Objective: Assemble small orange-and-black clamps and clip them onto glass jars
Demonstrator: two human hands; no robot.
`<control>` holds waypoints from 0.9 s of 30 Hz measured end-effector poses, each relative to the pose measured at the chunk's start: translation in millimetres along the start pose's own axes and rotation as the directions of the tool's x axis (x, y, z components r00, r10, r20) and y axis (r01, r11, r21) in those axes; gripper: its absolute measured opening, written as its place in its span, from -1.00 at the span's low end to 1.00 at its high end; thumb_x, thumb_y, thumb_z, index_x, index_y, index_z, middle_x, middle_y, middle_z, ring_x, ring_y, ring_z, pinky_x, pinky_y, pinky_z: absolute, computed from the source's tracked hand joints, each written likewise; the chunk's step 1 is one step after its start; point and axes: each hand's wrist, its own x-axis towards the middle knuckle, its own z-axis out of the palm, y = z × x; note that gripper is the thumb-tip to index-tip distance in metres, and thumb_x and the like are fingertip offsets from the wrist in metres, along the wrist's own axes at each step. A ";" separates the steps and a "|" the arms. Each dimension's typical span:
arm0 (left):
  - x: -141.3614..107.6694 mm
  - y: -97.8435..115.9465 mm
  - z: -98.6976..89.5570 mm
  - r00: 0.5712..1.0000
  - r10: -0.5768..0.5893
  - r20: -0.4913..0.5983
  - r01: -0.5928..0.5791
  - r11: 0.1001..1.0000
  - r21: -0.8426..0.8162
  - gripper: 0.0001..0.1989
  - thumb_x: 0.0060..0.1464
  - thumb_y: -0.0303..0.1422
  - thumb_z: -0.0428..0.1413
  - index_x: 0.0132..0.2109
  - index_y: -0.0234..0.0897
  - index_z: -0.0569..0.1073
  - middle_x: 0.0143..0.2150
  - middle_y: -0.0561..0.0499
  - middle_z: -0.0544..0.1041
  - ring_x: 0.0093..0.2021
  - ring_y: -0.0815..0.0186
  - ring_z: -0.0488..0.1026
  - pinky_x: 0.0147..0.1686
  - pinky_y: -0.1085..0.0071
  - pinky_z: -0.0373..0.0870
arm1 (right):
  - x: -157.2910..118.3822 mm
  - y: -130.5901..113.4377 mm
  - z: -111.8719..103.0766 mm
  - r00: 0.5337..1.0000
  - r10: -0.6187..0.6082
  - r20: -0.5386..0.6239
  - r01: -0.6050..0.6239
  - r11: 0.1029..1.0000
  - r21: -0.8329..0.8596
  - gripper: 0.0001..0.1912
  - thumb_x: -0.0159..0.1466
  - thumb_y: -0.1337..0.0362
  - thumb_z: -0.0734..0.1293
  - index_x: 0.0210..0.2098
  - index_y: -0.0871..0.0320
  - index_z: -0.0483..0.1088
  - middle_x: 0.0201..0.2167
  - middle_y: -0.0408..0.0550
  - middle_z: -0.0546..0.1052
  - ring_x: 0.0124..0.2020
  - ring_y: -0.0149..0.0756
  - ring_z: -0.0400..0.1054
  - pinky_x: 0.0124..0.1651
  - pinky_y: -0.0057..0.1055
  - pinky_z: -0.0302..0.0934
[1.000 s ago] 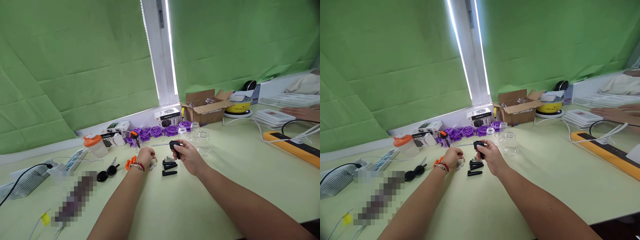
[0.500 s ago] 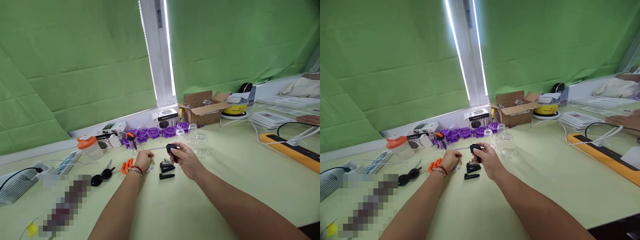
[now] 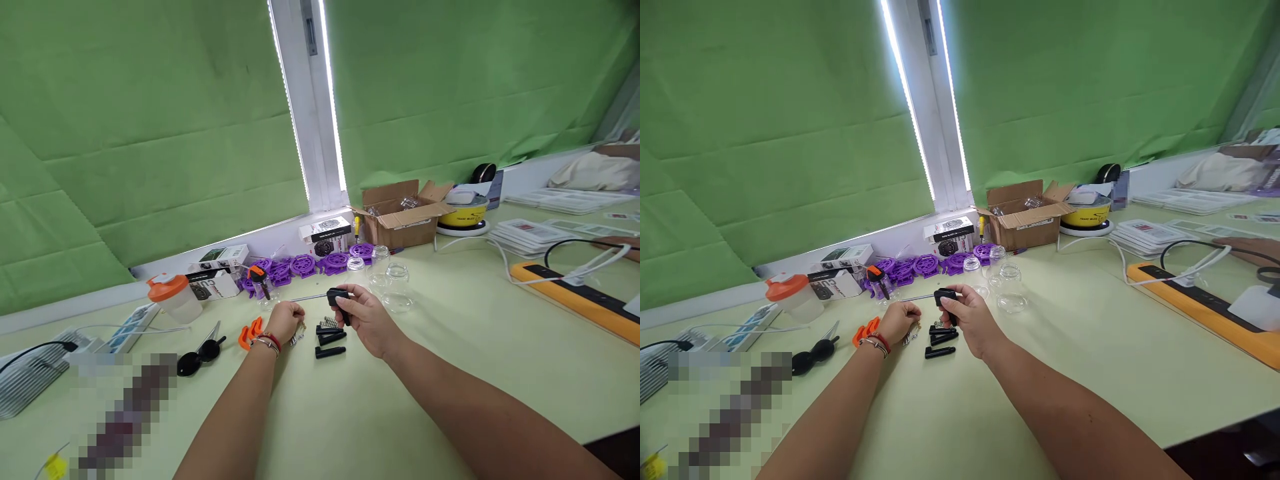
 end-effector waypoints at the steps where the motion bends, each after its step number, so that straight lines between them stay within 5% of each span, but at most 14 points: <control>1: -0.4 -0.1 -0.4 1.000 -0.005 0.001 0.005 1.000 -0.001 -0.84 -0.16 -0.43 0.06 -0.42 -0.32 0.54 -0.44 -0.06 0.55 -0.39 0.28 0.44 -0.31 0.39 0.34 | 0.0 0.0 0.2 1.000 0.000 -0.001 0.000 1.000 0.002 -0.61 0.07 0.21 0.43 -0.15 0.13 0.28 -0.45 -0.16 0.43 -0.49 -0.40 0.32 -0.41 -0.39 0.18; 7: -4.6 4.3 -4.0 0.999 -0.026 0.024 0.027 0.999 -0.040 -0.86 -0.14 -0.44 0.10 -0.38 -0.32 0.54 -0.44 -0.04 0.56 -0.42 0.28 0.46 -0.35 0.40 0.36 | -0.3 1.5 -0.1 1.000 -0.002 0.004 0.002 1.000 -0.007 -0.61 0.08 0.20 0.43 -0.15 0.12 0.28 -0.45 -0.17 0.43 -0.49 -0.40 0.31 -0.41 -0.39 0.18; 11: -12.2 12.8 -14.6 0.988 -0.050 -0.147 0.044 0.998 -0.046 -0.80 -0.08 -0.49 0.06 -0.27 -0.32 0.52 -0.19 -0.12 0.55 -0.16 0.21 0.45 -0.11 0.32 0.32 | -1.6 1.8 2.6 0.999 -0.032 -0.017 0.030 0.995 -0.095 -0.61 0.09 0.19 0.42 -0.14 0.10 0.26 -0.44 -0.19 0.42 -0.49 -0.42 0.30 -0.37 -0.37 0.21; 14: -31.0 30.7 -26.8 0.940 -0.081 -0.331 0.063 0.996 -0.063 -0.76 0.04 -0.44 -0.01 -0.14 -0.33 0.45 -0.06 -0.17 0.47 -0.08 0.21 0.40 -0.05 0.30 0.29 | -4.2 2.5 6.0 0.994 -0.106 0.020 0.107 0.972 -0.209 -0.61 0.10 0.20 0.41 -0.12 0.07 0.25 -0.37 -0.17 0.42 -0.43 -0.41 0.32 -0.30 -0.35 0.25; 17: -62.6 61.3 -33.5 0.828 -0.163 -0.536 0.013 0.962 -0.273 -0.78 0.09 -0.25 0.01 -0.18 -0.29 0.38 -0.22 -0.08 0.46 -0.25 0.27 0.40 -0.26 0.38 0.34 | -9.7 3.7 8.2 0.968 -0.229 0.106 0.252 0.897 -0.364 -0.61 0.14 0.22 0.38 -0.07 0.04 0.24 -0.24 -0.08 0.44 -0.24 -0.30 0.35 -0.18 -0.29 0.28; 21: -104.8 99.6 -25.3 0.972 -0.132 -0.193 -0.026 0.758 -0.652 -0.70 0.08 -0.12 0.04 -0.17 -0.26 0.30 -0.36 0.03 0.40 -0.43 0.37 0.35 -0.46 0.46 0.31 | -20.7 7.9 11.5 0.843 -0.393 0.366 0.533 0.522 -0.666 -0.63 0.17 0.31 0.34 -0.03 0.02 0.28 -0.15 0.00 0.48 -0.14 -0.17 0.36 -0.06 -0.18 0.25; 24: -123.6 106.9 -16.9 0.993 -0.075 -0.095 -0.017 0.694 -0.720 -0.61 -0.08 -0.20 0.22 -0.16 -0.24 0.26 -0.31 0.04 0.41 -0.37 0.38 0.35 -0.42 0.48 0.33 | -28.4 14.6 16.3 0.708 -0.346 0.615 0.703 0.264 -0.660 -0.60 0.22 0.39 0.25 0.05 0.03 0.27 -0.12 0.04 0.50 -0.11 -0.11 0.37 -0.06 -0.13 0.27; 27: -133.5 91.6 -24.5 0.992 -0.103 -0.072 0.027 0.736 -0.676 -0.63 -0.12 -0.24 0.24 -0.18 -0.26 0.32 -0.31 0.03 0.43 -0.35 0.37 0.36 -0.40 0.47 0.33 | -32.4 20.2 19.8 0.651 -0.250 0.717 0.759 0.205 -0.618 -0.49 0.25 0.41 0.19 0.19 0.04 0.14 -0.02 0.07 0.47 0.00 -0.10 0.35 -0.02 -0.09 0.28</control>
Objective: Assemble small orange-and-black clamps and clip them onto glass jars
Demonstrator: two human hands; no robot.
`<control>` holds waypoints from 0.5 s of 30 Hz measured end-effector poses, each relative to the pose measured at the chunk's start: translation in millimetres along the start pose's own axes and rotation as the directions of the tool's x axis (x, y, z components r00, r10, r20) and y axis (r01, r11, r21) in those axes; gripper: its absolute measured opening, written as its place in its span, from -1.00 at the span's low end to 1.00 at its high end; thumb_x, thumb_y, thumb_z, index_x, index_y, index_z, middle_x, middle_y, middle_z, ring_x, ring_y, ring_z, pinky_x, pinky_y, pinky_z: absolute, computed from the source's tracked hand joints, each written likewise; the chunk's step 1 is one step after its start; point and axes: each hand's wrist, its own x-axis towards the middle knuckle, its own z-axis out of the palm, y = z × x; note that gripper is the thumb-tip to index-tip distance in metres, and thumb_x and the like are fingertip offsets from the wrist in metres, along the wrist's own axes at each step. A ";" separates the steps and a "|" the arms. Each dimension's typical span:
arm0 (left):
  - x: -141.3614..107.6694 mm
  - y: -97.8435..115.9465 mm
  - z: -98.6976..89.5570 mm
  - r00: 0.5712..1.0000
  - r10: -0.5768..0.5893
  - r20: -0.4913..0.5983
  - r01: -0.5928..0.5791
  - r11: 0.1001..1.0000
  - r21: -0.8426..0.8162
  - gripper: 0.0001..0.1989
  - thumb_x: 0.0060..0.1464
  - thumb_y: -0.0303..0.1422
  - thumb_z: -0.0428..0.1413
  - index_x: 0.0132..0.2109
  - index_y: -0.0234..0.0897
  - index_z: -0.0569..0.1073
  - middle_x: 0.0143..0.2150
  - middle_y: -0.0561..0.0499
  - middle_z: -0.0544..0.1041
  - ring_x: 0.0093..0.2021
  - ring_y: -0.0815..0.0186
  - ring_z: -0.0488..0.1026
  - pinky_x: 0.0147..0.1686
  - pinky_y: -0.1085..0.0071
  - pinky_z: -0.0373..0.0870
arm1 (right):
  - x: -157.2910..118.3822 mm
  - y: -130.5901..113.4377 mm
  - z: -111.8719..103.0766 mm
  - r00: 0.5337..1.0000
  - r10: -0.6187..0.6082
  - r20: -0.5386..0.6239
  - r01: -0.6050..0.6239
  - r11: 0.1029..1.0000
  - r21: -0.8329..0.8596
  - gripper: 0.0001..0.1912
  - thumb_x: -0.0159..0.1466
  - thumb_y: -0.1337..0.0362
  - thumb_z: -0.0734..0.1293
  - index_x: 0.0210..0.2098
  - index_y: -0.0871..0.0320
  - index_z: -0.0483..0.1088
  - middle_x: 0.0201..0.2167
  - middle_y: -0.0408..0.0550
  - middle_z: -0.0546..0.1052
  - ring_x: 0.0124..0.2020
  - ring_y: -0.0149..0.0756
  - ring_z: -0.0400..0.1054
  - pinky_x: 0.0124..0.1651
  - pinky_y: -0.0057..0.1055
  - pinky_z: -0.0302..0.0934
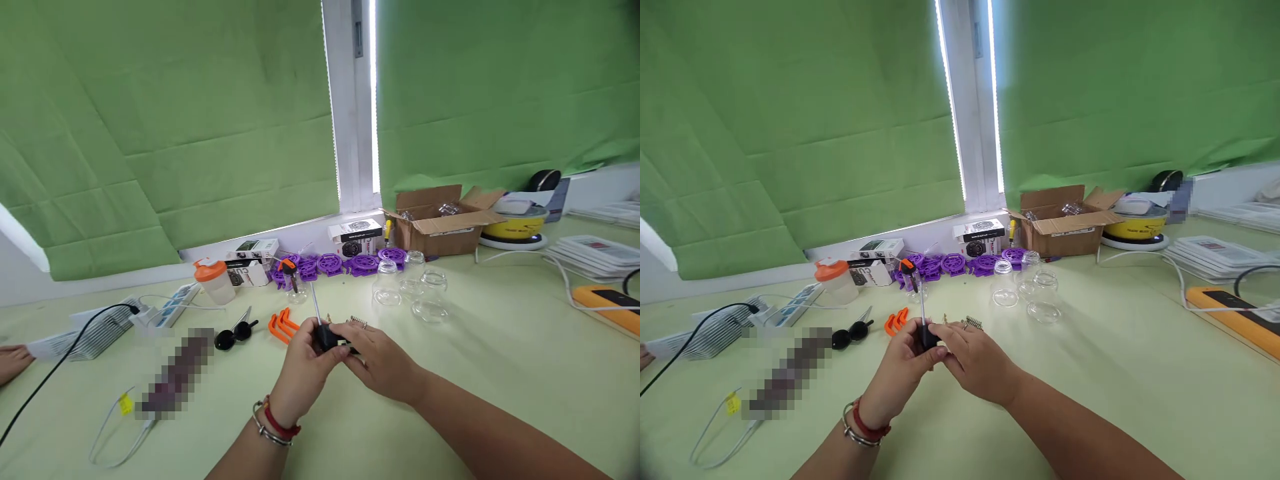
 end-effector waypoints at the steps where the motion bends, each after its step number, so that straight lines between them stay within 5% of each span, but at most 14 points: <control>1: -1.1 -2.0 -11.8 0.999 -0.002 -0.045 0.004 0.999 0.043 -0.63 -0.11 -0.23 0.22 -0.17 -0.27 0.35 -0.30 0.01 0.44 -0.34 0.35 0.37 -0.39 0.46 0.34 | -0.2 -0.3 0.8 1.000 -0.004 0.023 0.004 1.000 0.004 -0.46 0.26 0.41 0.19 0.22 0.04 0.10 0.02 0.07 0.44 0.04 -0.10 0.32 0.02 -0.08 0.27; 4: -3.5 -7.6 -58.9 0.961 0.058 -0.271 0.009 0.971 0.239 -0.56 -0.16 -0.18 0.22 -0.12 -0.29 0.41 -0.21 -0.05 0.49 -0.24 0.25 0.42 -0.28 0.38 0.36 | -0.1 1.1 -0.7 0.999 0.006 0.042 -0.007 1.000 0.019 -0.43 0.26 0.40 0.20 0.24 0.03 0.08 0.10 0.07 0.39 0.13 -0.10 0.26 0.09 -0.05 0.24; 7: -8.8 -14.6 -107.7 0.929 0.016 -0.371 0.182 0.850 0.494 -0.56 -0.28 -0.18 0.25 -0.20 -0.30 0.49 -0.24 -0.06 0.52 -0.22 0.16 0.42 -0.26 0.32 0.36 | 0.4 2.6 -3.8 0.998 0.037 0.041 -0.038 0.999 0.025 -0.46 0.25 0.42 0.20 0.21 0.02 0.14 0.09 0.07 0.40 0.11 -0.09 0.28 0.08 -0.02 0.25; 11: -21.2 -23.1 -148.9 0.944 -0.168 -0.282 0.305 0.768 0.563 -0.54 -0.29 -0.26 0.24 -0.13 -0.25 0.51 -0.22 -0.03 0.55 -0.25 0.16 0.46 -0.22 0.31 0.36 | -0.4 2.6 -4.4 0.996 0.041 0.082 -0.044 0.998 0.044 -0.49 0.25 0.42 0.20 0.19 0.04 0.19 0.07 0.08 0.42 0.11 -0.10 0.28 0.09 -0.04 0.26; 15: -27.0 -27.1 -164.5 0.951 -0.238 -0.198 0.309 0.780 0.544 -0.63 -0.31 -0.28 0.23 -0.23 -0.22 0.55 -0.24 0.00 0.58 -0.17 0.12 0.46 -0.15 0.30 0.35 | -1.7 3.6 -3.1 0.993 0.041 0.108 -0.046 0.998 0.043 -0.50 0.26 0.41 0.19 0.18 0.05 0.20 0.05 0.09 0.43 0.10 -0.12 0.29 0.08 -0.06 0.27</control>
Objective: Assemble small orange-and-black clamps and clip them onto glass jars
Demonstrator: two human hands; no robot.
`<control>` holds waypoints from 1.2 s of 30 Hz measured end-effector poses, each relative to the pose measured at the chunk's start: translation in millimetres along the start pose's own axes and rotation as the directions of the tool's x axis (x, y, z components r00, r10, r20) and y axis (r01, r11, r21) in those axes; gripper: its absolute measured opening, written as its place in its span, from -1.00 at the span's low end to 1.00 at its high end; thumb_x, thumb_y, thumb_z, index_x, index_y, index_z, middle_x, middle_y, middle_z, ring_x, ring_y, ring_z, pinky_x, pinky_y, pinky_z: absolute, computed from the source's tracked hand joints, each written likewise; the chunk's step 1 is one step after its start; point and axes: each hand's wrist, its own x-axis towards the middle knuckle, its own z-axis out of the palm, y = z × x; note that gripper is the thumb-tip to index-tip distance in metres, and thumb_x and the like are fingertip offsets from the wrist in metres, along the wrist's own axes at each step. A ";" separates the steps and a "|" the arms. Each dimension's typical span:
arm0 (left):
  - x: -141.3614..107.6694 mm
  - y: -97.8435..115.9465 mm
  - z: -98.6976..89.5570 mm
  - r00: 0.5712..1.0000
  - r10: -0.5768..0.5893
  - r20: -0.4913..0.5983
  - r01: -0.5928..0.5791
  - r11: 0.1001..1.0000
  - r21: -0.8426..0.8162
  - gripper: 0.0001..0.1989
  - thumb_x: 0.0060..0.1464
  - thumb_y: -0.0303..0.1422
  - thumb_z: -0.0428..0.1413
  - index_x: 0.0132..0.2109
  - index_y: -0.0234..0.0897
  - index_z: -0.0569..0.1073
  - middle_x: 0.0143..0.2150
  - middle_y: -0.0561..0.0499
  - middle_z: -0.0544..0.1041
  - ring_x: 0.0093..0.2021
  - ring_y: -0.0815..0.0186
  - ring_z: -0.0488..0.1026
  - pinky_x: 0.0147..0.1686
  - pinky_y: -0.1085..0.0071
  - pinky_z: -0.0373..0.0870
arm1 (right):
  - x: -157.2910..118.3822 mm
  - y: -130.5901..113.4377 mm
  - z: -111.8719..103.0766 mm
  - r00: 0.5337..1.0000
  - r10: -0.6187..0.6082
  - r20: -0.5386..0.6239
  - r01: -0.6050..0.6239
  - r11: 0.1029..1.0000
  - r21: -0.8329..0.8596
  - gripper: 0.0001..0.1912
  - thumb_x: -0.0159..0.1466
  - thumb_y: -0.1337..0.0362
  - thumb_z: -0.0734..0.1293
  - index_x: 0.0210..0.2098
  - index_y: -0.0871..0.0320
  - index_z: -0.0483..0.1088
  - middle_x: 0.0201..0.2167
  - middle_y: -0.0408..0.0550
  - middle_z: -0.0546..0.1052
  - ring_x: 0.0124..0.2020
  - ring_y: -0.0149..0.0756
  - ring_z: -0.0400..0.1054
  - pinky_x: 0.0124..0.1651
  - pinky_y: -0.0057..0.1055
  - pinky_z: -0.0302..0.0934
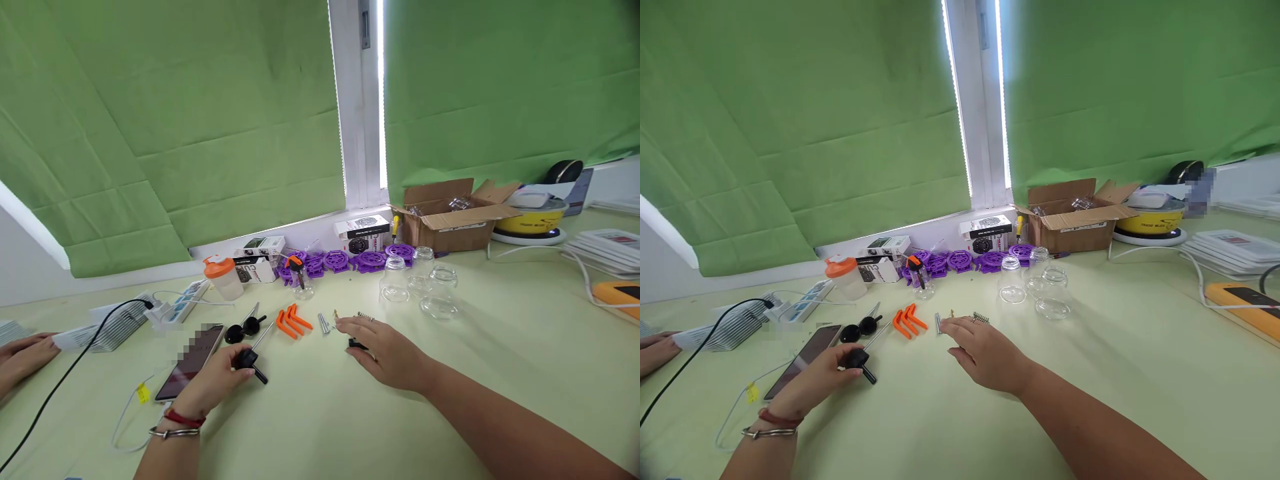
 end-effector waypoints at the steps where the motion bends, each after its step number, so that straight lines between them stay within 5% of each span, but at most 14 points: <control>1: 1.8 -2.3 -1.0 1.000 -0.014 0.015 0.014 1.000 0.002 -0.65 -0.31 -0.26 0.23 -0.25 -0.22 0.55 -0.26 0.00 0.58 -0.19 0.11 0.46 -0.17 0.30 0.36 | -0.1 0.4 0.1 1.000 0.005 0.005 -0.005 1.000 -0.002 -0.50 0.26 0.41 0.19 0.18 0.05 0.19 0.05 0.09 0.43 0.10 -0.12 0.29 0.08 -0.06 0.27; 6: 16.3 -17.2 -1.7 0.999 -0.042 -0.007 0.043 0.990 0.132 -0.62 -0.20 -0.16 0.16 -0.21 -0.27 0.50 -0.26 -0.03 0.57 -0.21 0.11 0.47 -0.21 0.31 0.34 | 0.2 1.9 -1.5 1.000 0.017 0.011 -0.016 1.000 -0.021 -0.51 0.25 0.40 0.20 0.18 0.05 0.19 0.05 0.08 0.43 0.09 -0.11 0.30 0.06 -0.08 0.28; 11: 15.7 -11.8 -3.3 0.976 0.004 -0.216 0.095 0.890 0.445 -0.60 -0.10 -0.07 0.08 -0.23 -0.29 0.46 -0.27 -0.11 0.53 -0.25 0.09 0.47 -0.30 0.31 0.30 | 1.4 3.3 -2.9 1.000 0.000 0.001 0.000 1.000 -0.025 -0.56 0.25 0.40 0.20 0.12 0.10 0.25 0.02 0.11 0.45 0.06 -0.13 0.33 0.05 -0.12 0.29; 14: 24.7 18.8 4.7 0.962 0.137 -0.238 0.029 0.812 0.584 -0.58 0.00 -0.01 -0.01 -0.25 -0.29 0.45 -0.29 -0.12 0.51 -0.28 0.09 0.45 -0.34 0.30 0.29 | 1.9 3.2 -3.4 0.999 -0.032 0.006 0.032 0.998 -0.048 -0.63 0.26 0.39 0.20 0.07 0.15 0.28 0.01 0.11 0.46 0.05 -0.16 0.33 0.04 -0.16 0.29; 18: 75.2 76.4 35.3 0.858 0.438 -0.268 -0.211 0.777 0.593 -0.47 0.06 -0.12 0.01 0.10 -0.35 0.29 0.01 -0.23 0.39 -0.02 0.08 0.37 -0.09 0.27 0.30 | 2.3 0.1 -5.0 0.996 -0.071 0.048 0.076 0.990 -0.116 -0.72 0.27 0.38 0.19 -0.03 0.19 0.34 -0.04 0.08 0.49 -0.02 -0.20 0.38 -0.02 -0.23 0.31; 22: 138.7 114.4 62.6 0.837 0.442 -0.323 -0.172 0.773 0.611 -0.31 0.04 -0.14 0.07 0.25 -0.32 0.11 0.19 -0.37 0.15 0.14 -0.10 0.24 0.02 0.12 0.23 | 3.2 -2.9 -5.8 0.992 -0.093 0.091 0.107 0.981 -0.163 -0.78 0.27 0.38 0.19 -0.12 0.19 0.37 -0.12 0.04 0.53 -0.11 -0.25 0.43 -0.07 -0.30 0.32; 26: 173.2 117.2 69.1 0.887 0.345 -0.307 -0.143 0.837 0.528 -0.35 0.04 -0.12 0.06 0.23 -0.27 0.13 0.19 -0.39 0.08 0.08 -0.10 0.32 -0.04 0.10 0.28 | 4.2 -2.4 -4.6 0.983 -0.111 0.143 0.136 0.974 -0.182 -0.81 0.28 0.37 0.18 -0.16 0.21 0.38 -0.17 0.04 0.55 -0.14 -0.28 0.44 -0.05 -0.34 0.31; 31: 167.1 109.5 60.5 0.832 0.388 -0.395 -0.229 0.891 0.392 -0.48 -0.04 -0.25 0.15 0.06 -0.34 0.24 -0.03 -0.25 0.28 -0.05 0.06 0.37 -0.07 0.16 0.33 | 3.4 1.4 -5.6 0.986 -0.070 0.154 0.089 0.989 -0.120 -0.80 0.27 0.37 0.18 -0.19 0.22 0.40 -0.19 0.05 0.55 -0.16 -0.25 0.43 -0.07 -0.31 0.30; 34: 140.8 110.6 52.8 0.744 0.395 -0.540 -0.319 0.919 0.231 -0.48 -0.13 -0.23 0.23 -0.04 -0.29 0.26 -0.12 -0.13 0.33 -0.10 0.13 0.36 -0.07 0.14 0.33 | 4.0 4.2 -6.9 0.989 0.139 0.049 -0.141 0.989 0.052 -0.78 0.27 0.30 0.20 -0.13 0.20 0.39 -0.20 0.07 0.52 -0.20 -0.22 0.41 -0.12 -0.23 0.30; 36: 114.4 111.9 52.2 0.761 0.325 -0.561 -0.401 0.916 -0.014 -0.46 -0.16 -0.19 0.24 -0.06 -0.24 0.23 -0.23 -0.02 0.37 -0.22 0.21 0.40 -0.16 0.17 0.38 | 6.2 5.9 -7.7 0.924 0.382 -0.027 -0.351 0.872 0.340 -0.68 0.28 0.18 0.21 -0.02 0.18 0.32 -0.16 0.08 0.47 -0.22 -0.24 0.41 -0.17 -0.24 0.33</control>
